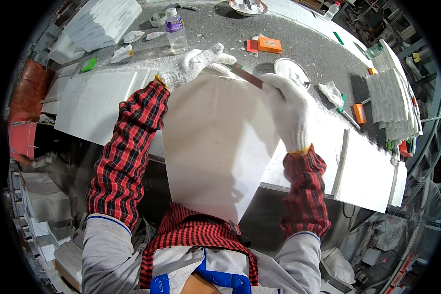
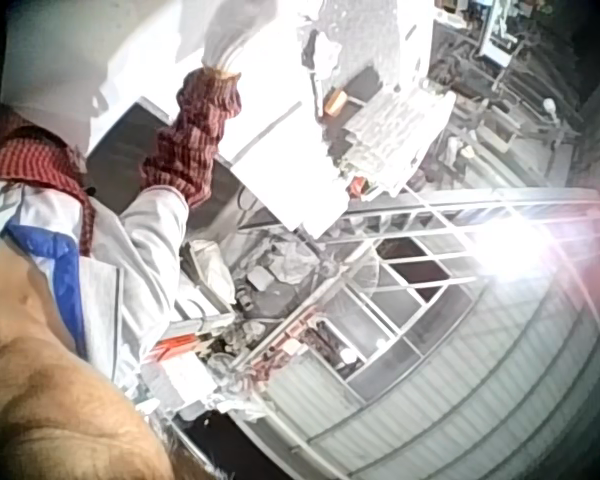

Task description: The person uses a utility knife to score and cut a large white rectangular panel on a workbench. They repeatedly score the edges and corners, then snap off small sections to shape the panel. The person handles the panel with gloved hands and uses a straightedge for guidance.

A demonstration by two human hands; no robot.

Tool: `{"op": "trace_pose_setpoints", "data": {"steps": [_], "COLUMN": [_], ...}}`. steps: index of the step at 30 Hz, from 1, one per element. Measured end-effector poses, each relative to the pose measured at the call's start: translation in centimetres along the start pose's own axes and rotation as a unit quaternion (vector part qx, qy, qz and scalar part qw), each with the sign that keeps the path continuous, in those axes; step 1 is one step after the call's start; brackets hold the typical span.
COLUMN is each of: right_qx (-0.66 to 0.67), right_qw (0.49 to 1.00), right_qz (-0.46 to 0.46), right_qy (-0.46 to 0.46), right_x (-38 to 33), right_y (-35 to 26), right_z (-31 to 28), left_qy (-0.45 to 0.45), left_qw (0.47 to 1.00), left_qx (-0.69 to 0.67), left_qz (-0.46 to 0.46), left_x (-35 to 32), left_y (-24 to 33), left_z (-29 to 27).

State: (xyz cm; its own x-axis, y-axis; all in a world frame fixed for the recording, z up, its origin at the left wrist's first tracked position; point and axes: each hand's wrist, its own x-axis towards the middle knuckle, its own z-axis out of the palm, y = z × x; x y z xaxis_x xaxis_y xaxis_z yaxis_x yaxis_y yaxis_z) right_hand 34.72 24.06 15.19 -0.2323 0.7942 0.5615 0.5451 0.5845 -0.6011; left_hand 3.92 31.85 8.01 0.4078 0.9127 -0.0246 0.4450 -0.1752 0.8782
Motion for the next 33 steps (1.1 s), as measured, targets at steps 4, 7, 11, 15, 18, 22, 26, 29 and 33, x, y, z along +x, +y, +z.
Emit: {"op": "trace_pose_setpoints", "data": {"steps": [4,7,11,15,18,22,26,29,33], "right_qx": [0.072,0.116,0.158,0.181,0.168,0.161,0.128,0.062,0.015], "right_qw": [0.991,0.976,0.957,0.942,0.918,0.904,0.916,0.922,0.934], "right_qz": [0.107,0.182,0.24,0.263,0.339,0.381,0.366,0.37,0.349], "right_qy": [0.019,0.013,0.037,0.104,0.12,0.11,0.103,0.098,0.077], "right_x": [-1.0,-1.8,-2.3,-1.9,-3.0,-3.8,-2.9,-2.3,-1.3], "right_y": [1.8,1.9,2.5,7.9,14.0,20.5,23.6,25.1,25.5], "right_z": [-2.3,-3.0,-3.6,-4.5,-4.0,-1.5,1.5,2.0,3.5], "left_qy": [0.106,0.22,0.173,0.152,0.111,0.097,0.107,0.044,0.102], "left_qw": [0.978,0.969,0.98,0.979,0.992,0.995,0.991,0.998,0.992], "left_qx": [0.171,0.075,0.097,0.114,0.043,0.02,0.064,-0.03,0.067], "left_qz": [0.058,0.087,0.027,0.08,0.052,0.03,0.055,-0.019,0.033], "left_x": [-0.3,-1.0,-1.7,-1.6,-2.4,-2.7,-2.3,-1.9,-1.4], "left_y": [-0.3,0.2,3.6,2.0,5.6,7.7,5.0,7.0,2.9], "left_z": [0.0,1.3,1.0,0.2,1.1,1.2,0.9,1.2,0.7]}}
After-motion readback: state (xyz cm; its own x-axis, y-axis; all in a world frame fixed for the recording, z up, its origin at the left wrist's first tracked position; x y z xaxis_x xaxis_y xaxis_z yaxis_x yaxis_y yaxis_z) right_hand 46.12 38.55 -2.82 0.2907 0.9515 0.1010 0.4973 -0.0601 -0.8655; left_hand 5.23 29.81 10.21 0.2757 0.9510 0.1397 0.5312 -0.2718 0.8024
